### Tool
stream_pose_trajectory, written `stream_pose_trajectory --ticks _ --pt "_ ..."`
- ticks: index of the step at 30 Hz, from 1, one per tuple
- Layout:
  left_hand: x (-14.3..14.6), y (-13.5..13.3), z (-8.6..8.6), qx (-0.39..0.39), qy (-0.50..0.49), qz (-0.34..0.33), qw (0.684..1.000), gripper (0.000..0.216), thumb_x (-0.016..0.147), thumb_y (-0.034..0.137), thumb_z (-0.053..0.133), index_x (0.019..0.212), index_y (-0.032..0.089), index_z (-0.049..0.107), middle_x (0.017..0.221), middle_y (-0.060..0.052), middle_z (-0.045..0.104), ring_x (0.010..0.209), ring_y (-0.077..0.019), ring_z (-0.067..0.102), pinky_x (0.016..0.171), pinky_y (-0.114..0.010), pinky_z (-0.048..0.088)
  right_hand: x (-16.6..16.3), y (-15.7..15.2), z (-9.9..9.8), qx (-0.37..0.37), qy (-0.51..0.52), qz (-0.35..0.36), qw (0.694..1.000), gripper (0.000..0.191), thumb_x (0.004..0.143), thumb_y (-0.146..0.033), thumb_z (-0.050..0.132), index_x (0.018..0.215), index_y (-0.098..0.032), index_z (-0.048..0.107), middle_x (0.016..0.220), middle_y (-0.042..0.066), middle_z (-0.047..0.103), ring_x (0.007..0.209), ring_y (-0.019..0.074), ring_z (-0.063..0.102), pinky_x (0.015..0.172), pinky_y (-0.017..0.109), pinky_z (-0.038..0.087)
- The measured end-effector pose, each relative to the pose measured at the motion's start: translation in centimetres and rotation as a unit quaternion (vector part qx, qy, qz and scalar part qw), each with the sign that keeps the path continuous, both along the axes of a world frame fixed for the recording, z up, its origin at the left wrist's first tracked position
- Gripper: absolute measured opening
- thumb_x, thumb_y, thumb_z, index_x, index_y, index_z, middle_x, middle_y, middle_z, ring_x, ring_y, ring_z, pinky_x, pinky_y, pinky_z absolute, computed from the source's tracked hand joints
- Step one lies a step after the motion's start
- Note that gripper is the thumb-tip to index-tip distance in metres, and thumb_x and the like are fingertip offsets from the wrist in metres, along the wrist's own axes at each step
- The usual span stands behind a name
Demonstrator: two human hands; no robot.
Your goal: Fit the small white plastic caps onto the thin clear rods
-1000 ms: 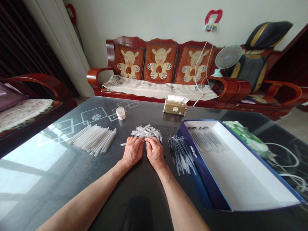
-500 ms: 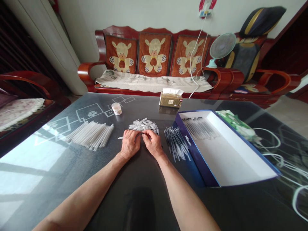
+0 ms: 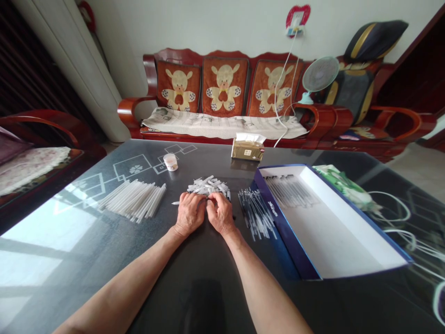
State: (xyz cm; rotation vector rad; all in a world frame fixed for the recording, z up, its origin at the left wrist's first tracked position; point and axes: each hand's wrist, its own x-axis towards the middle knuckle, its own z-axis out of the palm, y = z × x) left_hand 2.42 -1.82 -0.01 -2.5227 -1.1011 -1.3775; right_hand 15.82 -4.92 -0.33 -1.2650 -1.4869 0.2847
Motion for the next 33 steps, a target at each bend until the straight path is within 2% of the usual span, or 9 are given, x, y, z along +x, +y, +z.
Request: stream_pose_trajectory --ticks 3,8,14,24,33 --pt "0.01 -0.07 0.02 -0.001 -0.004 -0.005 1.0 0.013 0.088 0.016 0.047 0.092 0.018 0.06 0.081 -0.005 0.064 0.076 -0.0202 0.057 0.085 -0.039 0.038 -0.02 -0.04 0.13 -0.004 -0.009 0.002 1.0 0.012 0.088 -0.027 0.05 0.086 -0.02 0.06 0.081 0.005 0.066 0.072 0.0173 0.062 0.066 0.028 0.049" --pt "0.03 -0.22 0.16 -0.005 -0.002 -0.02 1.0 0.013 0.087 0.016 0.047 0.091 0.017 0.06 0.079 -0.005 0.064 0.075 -0.0201 0.056 0.084 -0.038 0.039 -0.02 0.06 0.33 0.011 -0.029 -0.016 0.999 0.026 0.092 -0.03 0.045 0.072 -0.02 0.058 0.07 0.003 0.062 0.066 0.0163 0.058 0.067 0.029 0.046" --pt "0.02 -0.19 0.07 -0.015 0.0 -0.019 1.0 0.014 0.087 0.017 0.047 0.091 0.018 0.06 0.08 -0.006 0.064 0.076 -0.0202 0.056 0.084 -0.039 0.039 -0.06 -0.22 0.48 0.009 -0.003 -0.015 1.0 0.015 0.089 -0.028 0.048 0.085 -0.02 0.06 0.078 0.004 0.065 0.067 0.0164 0.06 0.066 0.029 0.048" --pt "0.11 -0.34 -0.08 -0.018 0.014 -0.025 0.999 0.015 0.088 0.018 0.045 0.09 0.018 0.06 0.078 -0.005 0.062 0.075 -0.0209 0.055 0.084 -0.039 0.039 -0.01 0.12 0.4 0.036 -0.04 -0.017 0.998 0.025 0.092 -0.026 0.045 0.073 -0.019 0.058 0.074 0.005 0.063 0.07 0.0164 0.059 0.07 0.028 0.046" --pt "0.11 -0.18 -0.28 -0.024 0.017 -0.022 0.999 0.016 0.089 0.019 0.045 0.091 0.018 0.06 0.08 -0.006 0.063 0.077 -0.021 0.056 0.083 -0.039 0.039 0.0 -0.04 0.28 0.036 -0.055 -0.026 0.998 0.022 0.092 -0.026 0.045 0.076 -0.019 0.059 0.075 0.005 0.063 0.071 0.0165 0.059 0.069 0.028 0.046"
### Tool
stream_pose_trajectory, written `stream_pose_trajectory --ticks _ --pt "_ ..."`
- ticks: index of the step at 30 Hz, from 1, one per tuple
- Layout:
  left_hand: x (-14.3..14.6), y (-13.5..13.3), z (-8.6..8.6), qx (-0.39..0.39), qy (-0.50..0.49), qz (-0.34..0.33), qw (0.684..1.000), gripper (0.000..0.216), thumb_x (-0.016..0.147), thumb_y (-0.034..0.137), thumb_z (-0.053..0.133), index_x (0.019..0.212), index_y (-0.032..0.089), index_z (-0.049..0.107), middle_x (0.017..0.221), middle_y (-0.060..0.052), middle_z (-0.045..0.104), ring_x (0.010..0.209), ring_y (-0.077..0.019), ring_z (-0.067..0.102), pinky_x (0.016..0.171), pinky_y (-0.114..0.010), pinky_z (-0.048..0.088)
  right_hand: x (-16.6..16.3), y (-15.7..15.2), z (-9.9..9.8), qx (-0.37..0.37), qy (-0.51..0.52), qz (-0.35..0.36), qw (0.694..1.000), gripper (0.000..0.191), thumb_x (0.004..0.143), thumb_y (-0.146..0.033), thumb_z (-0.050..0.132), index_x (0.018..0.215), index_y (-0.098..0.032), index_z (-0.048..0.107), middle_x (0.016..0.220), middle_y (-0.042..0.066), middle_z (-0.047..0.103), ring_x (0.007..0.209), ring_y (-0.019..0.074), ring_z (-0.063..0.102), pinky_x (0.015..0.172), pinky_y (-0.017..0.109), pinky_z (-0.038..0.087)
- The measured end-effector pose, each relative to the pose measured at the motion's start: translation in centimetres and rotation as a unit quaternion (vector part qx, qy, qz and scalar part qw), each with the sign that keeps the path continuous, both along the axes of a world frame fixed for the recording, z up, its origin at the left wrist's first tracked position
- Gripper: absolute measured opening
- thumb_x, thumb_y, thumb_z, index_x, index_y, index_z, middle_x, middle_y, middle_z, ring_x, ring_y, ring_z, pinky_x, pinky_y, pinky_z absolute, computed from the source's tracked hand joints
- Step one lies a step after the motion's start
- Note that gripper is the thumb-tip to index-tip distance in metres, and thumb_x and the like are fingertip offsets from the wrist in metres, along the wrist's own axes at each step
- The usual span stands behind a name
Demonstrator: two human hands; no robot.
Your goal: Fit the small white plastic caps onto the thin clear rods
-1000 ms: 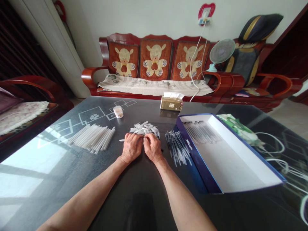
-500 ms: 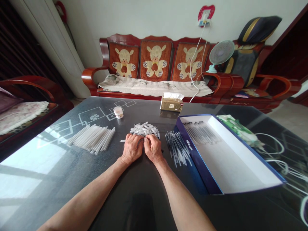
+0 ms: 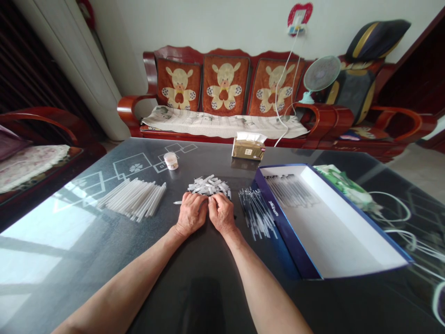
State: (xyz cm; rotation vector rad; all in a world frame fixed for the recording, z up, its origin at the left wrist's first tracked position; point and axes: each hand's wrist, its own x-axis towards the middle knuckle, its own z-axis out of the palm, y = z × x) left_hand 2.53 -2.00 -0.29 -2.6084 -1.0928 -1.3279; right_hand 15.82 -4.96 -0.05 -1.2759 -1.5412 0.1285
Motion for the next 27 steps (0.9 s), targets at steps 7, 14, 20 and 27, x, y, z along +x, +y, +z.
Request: stream_pose_trajectory --ticks 7,14,20,27 --pt "0.0 -0.5 1.0 0.017 -0.023 -0.013 1.0 0.019 0.088 0.018 0.048 0.102 0.018 0.06 0.1 -0.011 0.065 0.094 -0.0239 0.058 0.091 -0.043 0.04 0.1 0.2 0.0 0.0 0.002 -0.025 1.0 0.033 0.095 -0.032 0.043 0.066 -0.021 0.055 0.065 0.003 0.059 0.061 0.0151 0.055 0.063 0.028 0.044" --pt "-0.5 -0.5 1.1 -0.166 -0.231 0.028 0.958 0.026 0.089 0.04 0.054 0.077 0.019 0.063 0.07 -0.003 0.062 0.066 -0.015 0.056 0.067 -0.028 0.046 0.7 0.3 0.1 -0.005 0.127 -0.112 0.985 0.034 0.096 -0.037 0.041 0.069 -0.021 0.053 0.059 0.001 0.059 0.056 0.0148 0.057 0.061 0.028 0.045" --pt "-0.6 1.4 0.5 -0.41 -0.488 -0.032 0.77 0.039 0.079 0.055 0.063 0.077 0.016 0.066 0.064 0.0 0.061 0.051 -0.0091 0.051 0.049 -0.021 0.042 0.4 0.3 -0.3 0.013 0.059 -0.03 0.998 0.031 0.096 -0.036 0.041 0.074 -0.021 0.058 0.069 0.004 0.061 0.063 0.0166 0.059 0.064 0.03 0.049" --pt "-0.8 2.2 0.9 -0.496 -0.573 -0.112 0.643 0.03 0.074 0.042 0.068 0.082 0.014 0.063 0.082 -0.006 0.068 0.066 -0.013 0.065 0.061 -0.024 0.052 0.1 0.0 0.0 -0.001 0.047 -0.004 0.999 0.031 0.096 -0.034 0.042 0.075 -0.02 0.061 0.072 0.005 0.064 0.064 0.0159 0.06 0.065 0.03 0.05"
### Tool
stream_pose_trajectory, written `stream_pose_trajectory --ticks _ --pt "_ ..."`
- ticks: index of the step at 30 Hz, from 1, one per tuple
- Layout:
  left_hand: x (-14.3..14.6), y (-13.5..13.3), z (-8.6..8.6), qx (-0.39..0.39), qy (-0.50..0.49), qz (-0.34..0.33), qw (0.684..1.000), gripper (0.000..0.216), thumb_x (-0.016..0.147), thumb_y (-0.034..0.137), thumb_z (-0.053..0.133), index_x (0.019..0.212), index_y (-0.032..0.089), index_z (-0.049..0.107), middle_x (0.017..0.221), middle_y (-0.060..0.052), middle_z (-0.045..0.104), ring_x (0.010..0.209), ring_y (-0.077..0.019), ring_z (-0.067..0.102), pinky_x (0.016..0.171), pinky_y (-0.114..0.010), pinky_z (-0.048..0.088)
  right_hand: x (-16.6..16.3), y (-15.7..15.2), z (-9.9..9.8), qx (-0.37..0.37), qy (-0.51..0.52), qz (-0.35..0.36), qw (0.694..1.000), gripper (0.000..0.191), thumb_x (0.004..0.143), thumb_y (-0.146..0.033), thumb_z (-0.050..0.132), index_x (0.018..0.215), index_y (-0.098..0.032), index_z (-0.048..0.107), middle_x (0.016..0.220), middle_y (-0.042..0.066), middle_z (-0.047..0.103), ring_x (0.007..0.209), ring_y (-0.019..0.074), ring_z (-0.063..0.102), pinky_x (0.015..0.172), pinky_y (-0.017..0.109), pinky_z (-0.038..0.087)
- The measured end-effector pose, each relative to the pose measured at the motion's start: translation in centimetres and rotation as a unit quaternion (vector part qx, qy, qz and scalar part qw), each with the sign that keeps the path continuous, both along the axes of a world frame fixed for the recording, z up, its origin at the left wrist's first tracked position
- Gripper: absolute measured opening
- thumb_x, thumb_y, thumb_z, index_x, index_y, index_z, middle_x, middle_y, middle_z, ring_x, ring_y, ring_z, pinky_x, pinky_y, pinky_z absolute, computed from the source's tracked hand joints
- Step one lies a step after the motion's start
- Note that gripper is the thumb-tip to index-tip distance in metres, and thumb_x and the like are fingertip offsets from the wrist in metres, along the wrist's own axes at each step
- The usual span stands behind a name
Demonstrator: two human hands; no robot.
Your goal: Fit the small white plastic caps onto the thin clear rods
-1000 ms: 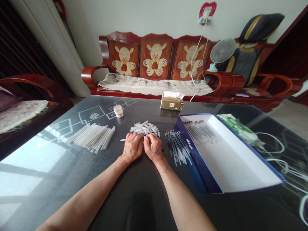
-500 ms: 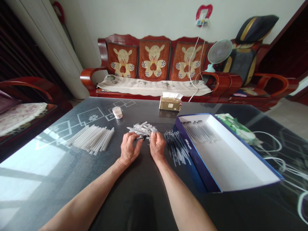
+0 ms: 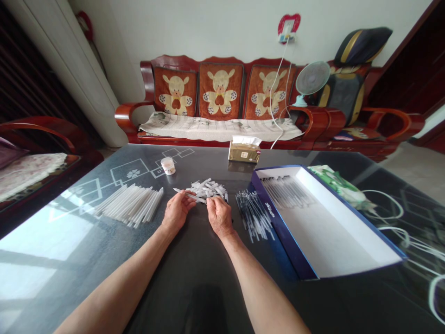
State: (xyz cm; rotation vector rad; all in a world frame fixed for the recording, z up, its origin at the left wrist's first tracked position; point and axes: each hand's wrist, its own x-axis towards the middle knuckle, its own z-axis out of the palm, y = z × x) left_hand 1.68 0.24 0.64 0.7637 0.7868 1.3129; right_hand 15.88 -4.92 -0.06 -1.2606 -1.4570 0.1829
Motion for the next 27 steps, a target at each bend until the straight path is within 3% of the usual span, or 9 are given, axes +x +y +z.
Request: stream_pose_trajectory --ticks 6,8,10,12,14,16,18,21,27 --pt "-0.4 0.5 0.6 -0.02 -0.064 -0.037 0.997 0.021 0.077 0.032 0.06 0.089 0.015 0.061 0.075 -0.003 0.064 0.063 -0.0128 0.062 0.063 -0.029 0.054 1.1 0.1 1.2 0.029 0.123 -0.071 0.989 0.024 0.094 -0.032 0.041 0.098 -0.019 0.06 0.093 0.007 0.068 0.07 0.0151 0.063 0.068 0.03 0.052" --pt "-0.4 0.4 0.8 0.017 -0.01 -0.031 0.999 0.028 0.078 0.035 0.06 0.097 0.015 0.063 0.072 -0.001 0.062 0.054 -0.0106 0.055 0.056 -0.027 0.051 2.0 0.3 1.3 0.022 0.116 -0.1 0.988 0.022 0.092 -0.03 0.044 0.099 -0.019 0.061 0.094 0.007 0.068 0.075 0.0166 0.064 0.07 0.031 0.052" --pt "-0.4 0.0 0.8 0.102 0.121 -0.009 0.987 0.032 0.082 0.039 0.059 0.104 0.016 0.065 0.069 -0.001 0.061 0.054 -0.0114 0.054 0.054 -0.025 0.048 2.9 0.2 1.4 0.001 0.041 -0.108 0.993 0.019 0.088 -0.026 0.048 0.094 -0.019 0.064 0.09 0.007 0.068 0.079 0.0181 0.064 0.073 0.031 0.051" --pt "-0.4 -0.6 0.7 0.223 0.29 0.021 0.93 0.031 0.085 0.04 0.057 0.107 0.02 0.068 0.074 -0.003 0.064 0.065 -0.0153 0.06 0.061 -0.026 0.048 3.7 -0.3 1.5 -0.036 -0.069 -0.082 0.994 0.016 0.084 -0.022 0.051 0.087 -0.02 0.067 0.086 0.005 0.067 0.077 0.0181 0.063 0.074 0.031 0.05" --pt "-0.2 -1.2 0.3 0.338 0.441 0.035 0.831 0.029 0.089 0.039 0.054 0.108 0.023 0.069 0.081 -0.005 0.067 0.077 -0.0192 0.063 0.066 -0.027 0.048 4.2 -0.9 1.5 -0.073 -0.17 -0.046 0.982 0.016 0.082 -0.018 0.054 0.086 -0.02 0.069 0.085 0.005 0.065 0.075 0.0177 0.062 0.074 0.03 0.05" --pt "0.1 -1.8 -0.1 0.407 0.545 0.033 0.732 0.028 0.092 0.038 0.051 0.109 0.025 0.068 0.083 -0.007 0.067 0.079 -0.0203 0.064 0.063 -0.026 0.047 4.4 -1.6 1.4 -0.1 -0.249 -0.031 0.963 0.017 0.082 -0.016 0.055 0.088 -0.021 0.07 0.086 0.006 0.064 0.077 0.018 0.062 0.074 0.029 0.049" --pt "0.3 -2.1 -0.3 0.434 0.606 0.024 0.667 0.027 0.093 0.038 0.048 0.108 0.025 0.067 0.079 -0.007 0.066 0.076 -0.02 0.063 0.061 -0.026 0.046 4.4 -2.0 1.3 -0.118 -0.309 -0.031 0.943 0.018 0.083 -0.016 0.055 0.09 -0.021 0.071 0.087 0.006 0.063 0.08 0.0187 0.061 0.074 0.029 0.048" --pt "0.4 -2.3 -0.4 0.435 0.648 0.0 0.625 0.028 0.095 0.037 0.044 0.108 0.025 0.066 0.08 -0.006 0.066 0.077 -0.0199 0.061 0.065 -0.026 0.047 4.3 -2.1 1.3 -0.153 -0.358 -0.036 0.921 0.018 0.085 -0.017 0.056 0.094 -0.02 0.071 0.089 0.007 0.062 0.082 0.0186 0.06 0.075 0.028 0.048" --pt "0.3 -2.3 -0.2 0.413 0.678 -0.036 0.607 0.031 0.097 0.037 0.04 0.114 0.026 0.063 0.087 -0.004 0.067 0.083 -0.0202 0.061 0.072 -0.028 0.047 4.2 -1.3 1.5 -0.218 -0.352 -0.052 0.909 0.011 0.084 -0.02 0.059 0.091 -0.019 0.067 0.092 0.007 0.06 0.081 0.0188 0.061 0.073 0.027 0.047"
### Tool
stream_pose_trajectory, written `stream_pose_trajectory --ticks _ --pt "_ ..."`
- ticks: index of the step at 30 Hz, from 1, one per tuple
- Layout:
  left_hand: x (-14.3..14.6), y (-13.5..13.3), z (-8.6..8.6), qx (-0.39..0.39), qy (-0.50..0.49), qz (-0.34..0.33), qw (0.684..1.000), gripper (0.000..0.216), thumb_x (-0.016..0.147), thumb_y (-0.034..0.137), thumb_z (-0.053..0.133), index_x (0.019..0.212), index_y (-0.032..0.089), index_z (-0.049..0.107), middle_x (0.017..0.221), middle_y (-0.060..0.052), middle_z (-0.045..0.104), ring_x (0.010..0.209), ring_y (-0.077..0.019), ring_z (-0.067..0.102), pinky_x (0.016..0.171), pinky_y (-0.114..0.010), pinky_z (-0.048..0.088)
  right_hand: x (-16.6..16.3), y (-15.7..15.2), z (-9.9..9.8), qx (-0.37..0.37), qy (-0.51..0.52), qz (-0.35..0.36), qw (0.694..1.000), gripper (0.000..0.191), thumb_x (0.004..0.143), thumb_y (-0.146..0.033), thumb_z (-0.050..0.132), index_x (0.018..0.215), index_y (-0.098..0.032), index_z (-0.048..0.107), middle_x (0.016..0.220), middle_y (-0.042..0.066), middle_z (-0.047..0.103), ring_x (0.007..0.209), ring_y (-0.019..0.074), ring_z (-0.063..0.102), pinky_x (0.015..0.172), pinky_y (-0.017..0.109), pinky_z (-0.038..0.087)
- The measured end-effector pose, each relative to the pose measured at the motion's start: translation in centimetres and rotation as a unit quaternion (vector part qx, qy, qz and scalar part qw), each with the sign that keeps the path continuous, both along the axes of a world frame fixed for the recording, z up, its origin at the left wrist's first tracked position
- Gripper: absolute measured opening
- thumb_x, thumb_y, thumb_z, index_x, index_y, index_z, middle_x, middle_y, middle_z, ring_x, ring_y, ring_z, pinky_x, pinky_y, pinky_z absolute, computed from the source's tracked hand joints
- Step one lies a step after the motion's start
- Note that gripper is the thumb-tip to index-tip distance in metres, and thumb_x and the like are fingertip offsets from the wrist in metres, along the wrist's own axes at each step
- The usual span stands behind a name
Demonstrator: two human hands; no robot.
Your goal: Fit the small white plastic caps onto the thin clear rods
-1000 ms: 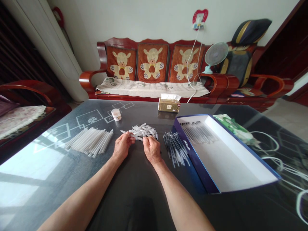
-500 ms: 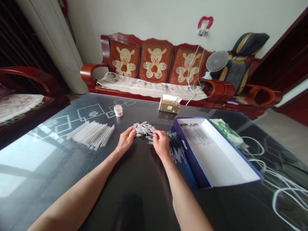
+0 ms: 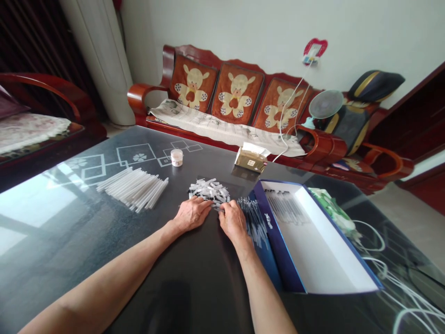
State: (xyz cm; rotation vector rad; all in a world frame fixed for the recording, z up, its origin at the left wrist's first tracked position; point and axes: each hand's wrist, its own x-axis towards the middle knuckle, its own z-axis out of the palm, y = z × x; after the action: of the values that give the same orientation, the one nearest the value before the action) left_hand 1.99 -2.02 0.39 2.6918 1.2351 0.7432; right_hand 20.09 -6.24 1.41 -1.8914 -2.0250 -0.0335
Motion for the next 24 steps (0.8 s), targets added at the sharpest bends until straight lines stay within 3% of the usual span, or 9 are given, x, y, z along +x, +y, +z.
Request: stream_pose_trajectory --ticks 9,20,24 --pt "0.1 0.3 -0.4 0.007 -0.029 0.006 1.0 0.029 0.096 0.034 0.041 0.11 0.024 0.065 0.085 -0.004 0.066 0.08 -0.0186 0.061 0.07 -0.028 0.048 0.8 0.2 -1.0 0.175 0.155 0.032 0.972 0.013 0.087 -0.019 0.051 0.098 -0.018 0.058 0.091 0.007 0.064 0.08 0.0181 0.061 0.075 0.029 0.05" --pt "0.1 0.3 -0.4 0.012 -0.052 0.01 0.999 0.029 0.095 0.032 0.043 0.109 0.022 0.065 0.083 -0.004 0.066 0.079 -0.0189 0.06 0.07 -0.028 0.048 0.8 0.1 -0.8 0.152 0.209 0.105 0.96 0.013 0.087 -0.017 0.053 0.095 -0.02 0.063 0.096 0.007 0.065 0.086 0.0173 0.063 0.07 0.026 0.052" --pt "0.1 0.3 -0.4 0.013 -0.038 -0.001 0.999 0.029 0.096 0.033 0.042 0.109 0.022 0.066 0.083 -0.004 0.065 0.079 -0.0189 0.059 0.071 -0.028 0.048 0.5 0.2 -0.9 0.151 0.214 0.119 0.958 0.014 0.087 -0.016 0.053 0.095 -0.02 0.064 0.098 0.007 0.065 0.09 0.0181 0.064 0.075 0.028 0.053"
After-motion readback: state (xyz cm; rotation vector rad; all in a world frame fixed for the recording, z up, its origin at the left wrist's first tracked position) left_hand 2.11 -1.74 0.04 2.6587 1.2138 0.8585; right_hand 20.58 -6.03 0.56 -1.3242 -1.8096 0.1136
